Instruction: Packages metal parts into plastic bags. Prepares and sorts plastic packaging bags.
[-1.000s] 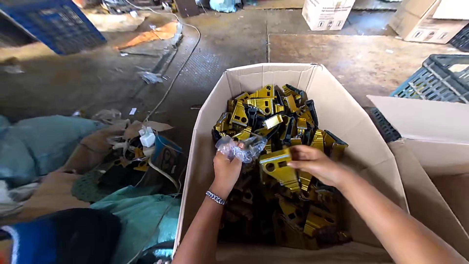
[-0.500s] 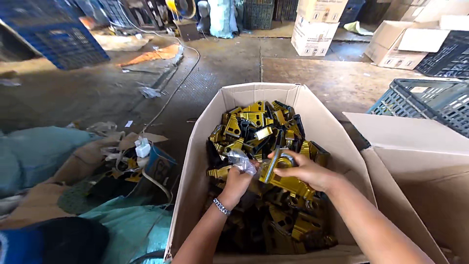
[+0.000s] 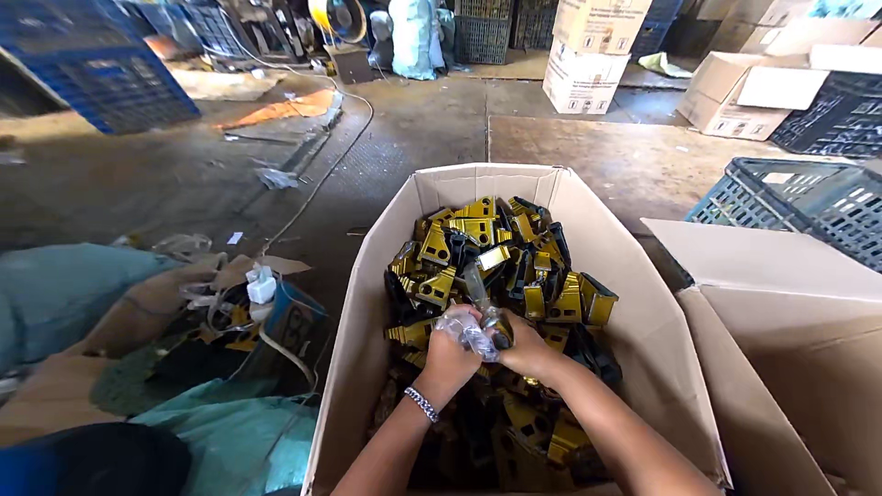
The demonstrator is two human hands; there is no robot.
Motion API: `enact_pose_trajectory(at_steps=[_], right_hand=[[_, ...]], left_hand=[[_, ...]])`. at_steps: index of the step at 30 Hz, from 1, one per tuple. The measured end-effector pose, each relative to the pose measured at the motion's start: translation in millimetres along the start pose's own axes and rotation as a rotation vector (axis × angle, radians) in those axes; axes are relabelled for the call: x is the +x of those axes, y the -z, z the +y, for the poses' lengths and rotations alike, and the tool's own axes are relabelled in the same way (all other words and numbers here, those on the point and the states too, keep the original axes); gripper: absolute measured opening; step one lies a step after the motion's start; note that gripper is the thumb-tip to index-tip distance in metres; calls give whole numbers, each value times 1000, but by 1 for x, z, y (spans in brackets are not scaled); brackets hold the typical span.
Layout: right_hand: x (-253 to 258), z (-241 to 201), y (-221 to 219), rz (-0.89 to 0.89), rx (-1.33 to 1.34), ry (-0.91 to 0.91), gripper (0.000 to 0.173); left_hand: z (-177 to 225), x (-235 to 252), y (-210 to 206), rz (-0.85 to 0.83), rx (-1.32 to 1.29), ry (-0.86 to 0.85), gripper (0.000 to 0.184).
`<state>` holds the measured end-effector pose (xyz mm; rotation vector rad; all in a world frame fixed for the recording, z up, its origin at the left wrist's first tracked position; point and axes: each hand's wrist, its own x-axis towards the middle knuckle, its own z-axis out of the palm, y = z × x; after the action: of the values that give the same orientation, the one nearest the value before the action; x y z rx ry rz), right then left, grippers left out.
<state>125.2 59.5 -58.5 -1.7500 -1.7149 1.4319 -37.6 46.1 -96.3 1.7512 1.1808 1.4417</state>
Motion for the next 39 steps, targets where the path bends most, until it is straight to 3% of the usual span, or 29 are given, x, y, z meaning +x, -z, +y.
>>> enact_pose_trajectory(at_steps=[3, 5, 8, 9, 12, 13, 16, 19, 21, 24, 25, 26, 27, 28, 29, 31, 32, 34, 36, 39], right_hand=[[-9, 4, 7, 39, 253, 78, 72], [-9, 4, 7, 132, 299, 162, 68], [-8, 3, 1, 213, 457, 225, 71], [-9, 2, 2, 214, 487, 212, 75], [-13, 3, 17, 178, 441, 167, 90], [-14, 4, 21, 205, 402, 181, 88], [-12, 5, 20, 292, 362, 252, 61], [-12, 4, 5, 174, 517, 225, 51], [-11, 3, 2, 168, 618, 116, 35], [-13, 8, 30, 339, 885, 38, 25], [-17, 15, 46, 356, 1040, 131, 26], [-18, 30, 62, 284, 1259, 336, 35], [-14, 45, 78, 71, 1454, 617, 49], [-10, 48, 91, -110, 1480, 828, 60], [-12, 40, 95, -52, 1399, 807, 68], [-20, 22, 78, 127, 940, 429, 58], [-25, 8, 65, 51, 625, 275, 46], [-28, -12, 40, -63, 235, 215, 40], [-26, -13, 30, -28, 120, 246, 30], [-22, 1, 35, -109, 223, 205, 19]], left_hand=[[5, 3, 11, 67, 141, 8, 15], [20, 1, 3, 125, 151, -104, 13], [42, -8, -16, 64, 170, -279, 13], [44, -8, -17, 38, 130, -254, 12], [44, -1, -4, 1, -118, 49, 15], [43, 2, 1, 23, -174, 135, 16], [52, 4, 3, 30, -266, 286, 15], [49, -8, -12, -71, -201, 118, 14], [44, -3, -5, -115, -244, 157, 14], [38, 13, 12, 63, -406, 372, 19], [37, 18, 18, 116, -452, 453, 26], [36, 21, 24, 142, -481, 528, 30], [36, 22, 27, 143, -484, 594, 29], [36, 22, 27, 117, -460, 646, 28], [36, 19, 25, 62, -414, 676, 33], [37, 13, 18, -102, -243, 632, 34], [33, 11, 14, -172, -119, 534, 26], [22, 1, 5, -202, 115, 268, 18], [20, -6, -1, -164, 181, 172, 19], [39, 2, 5, -266, -101, 440, 25]])
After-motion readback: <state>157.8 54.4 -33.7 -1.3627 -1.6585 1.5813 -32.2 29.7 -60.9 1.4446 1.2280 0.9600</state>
